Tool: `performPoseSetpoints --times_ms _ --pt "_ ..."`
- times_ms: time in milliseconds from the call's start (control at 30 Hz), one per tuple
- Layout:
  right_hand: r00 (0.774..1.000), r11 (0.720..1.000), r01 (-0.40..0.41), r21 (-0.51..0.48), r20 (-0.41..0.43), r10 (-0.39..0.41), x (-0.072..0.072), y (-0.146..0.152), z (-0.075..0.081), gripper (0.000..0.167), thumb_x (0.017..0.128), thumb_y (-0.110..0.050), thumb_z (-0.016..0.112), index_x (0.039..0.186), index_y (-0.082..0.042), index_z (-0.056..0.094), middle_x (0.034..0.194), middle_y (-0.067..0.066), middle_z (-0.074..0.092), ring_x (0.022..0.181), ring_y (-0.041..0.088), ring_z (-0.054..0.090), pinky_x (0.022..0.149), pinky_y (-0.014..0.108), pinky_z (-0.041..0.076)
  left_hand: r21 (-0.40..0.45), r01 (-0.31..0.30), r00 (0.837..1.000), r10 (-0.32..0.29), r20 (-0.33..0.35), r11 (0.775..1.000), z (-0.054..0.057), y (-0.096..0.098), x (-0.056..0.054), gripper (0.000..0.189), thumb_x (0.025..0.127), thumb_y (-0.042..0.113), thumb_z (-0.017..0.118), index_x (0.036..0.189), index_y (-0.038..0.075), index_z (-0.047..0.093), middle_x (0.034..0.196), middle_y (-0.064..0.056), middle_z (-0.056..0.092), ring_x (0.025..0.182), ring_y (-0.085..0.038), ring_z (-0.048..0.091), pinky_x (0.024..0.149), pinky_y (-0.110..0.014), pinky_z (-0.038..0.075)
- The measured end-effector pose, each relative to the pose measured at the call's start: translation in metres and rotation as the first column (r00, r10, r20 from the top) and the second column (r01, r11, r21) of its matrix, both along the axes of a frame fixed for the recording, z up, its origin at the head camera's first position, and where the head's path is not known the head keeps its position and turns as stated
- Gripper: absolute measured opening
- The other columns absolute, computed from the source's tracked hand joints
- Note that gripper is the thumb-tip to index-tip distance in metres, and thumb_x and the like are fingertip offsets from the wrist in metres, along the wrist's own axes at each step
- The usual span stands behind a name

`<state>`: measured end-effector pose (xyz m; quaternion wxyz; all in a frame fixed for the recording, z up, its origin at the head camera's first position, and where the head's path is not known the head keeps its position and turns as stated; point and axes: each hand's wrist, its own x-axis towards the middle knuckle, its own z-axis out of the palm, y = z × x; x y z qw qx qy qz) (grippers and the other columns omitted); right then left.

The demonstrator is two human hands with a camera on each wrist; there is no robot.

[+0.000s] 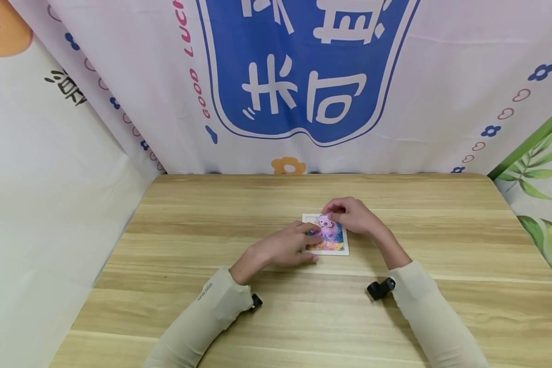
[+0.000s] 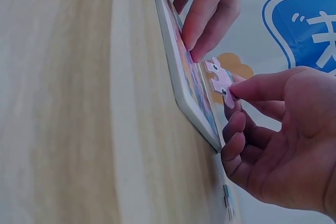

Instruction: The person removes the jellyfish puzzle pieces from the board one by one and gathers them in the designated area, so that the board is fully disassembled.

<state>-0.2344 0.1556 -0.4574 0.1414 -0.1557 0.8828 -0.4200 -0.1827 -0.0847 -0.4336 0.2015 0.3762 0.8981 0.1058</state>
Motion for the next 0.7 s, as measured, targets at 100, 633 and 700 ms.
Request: performPoseSetpoints --times_ms 100,633,700 --pt "1.000 1.000 0.008 0.004 0.002 -0.008 0.001 0.003 0.000 0.020 0.105 -0.009 0.061 0.116 -0.008 0.078 0.109 0.010 0.072 0.099 0.025 0.058 0.089 0.034 0.047 0.003 0.003 1.000 -0.003 -0.003 1.000 -0.001 0.001 -0.001 0.056 0.109 0.043 0.062 0.160 0.021 0.053 0.173 0.000 0.039 0.158 -0.027 0.038 0.129 -0.044 0.039" --pt "0.997 0.997 0.076 0.034 0.002 -0.076 0.010 0.033 0.004 0.019 0.104 -0.012 0.064 0.117 -0.008 0.078 0.115 0.013 0.072 0.100 0.025 0.058 0.086 0.034 0.048 0.012 -0.002 1.000 0.002 0.011 1.000 -0.001 0.000 0.000 0.056 0.109 0.042 0.062 0.160 0.020 0.053 0.173 -0.001 0.039 0.157 -0.026 0.039 0.129 -0.042 0.039" --pt "0.996 0.996 0.084 0.037 0.000 -0.084 0.011 0.037 0.004 0.019 0.104 -0.012 0.065 0.117 -0.007 0.078 0.116 0.014 0.072 0.101 0.025 0.058 0.087 0.034 0.048 0.012 -0.004 1.000 0.004 0.010 1.000 -0.001 -0.001 0.000 0.056 0.109 0.042 0.062 0.160 0.021 0.053 0.173 -0.001 0.039 0.157 -0.026 0.039 0.129 -0.042 0.039"
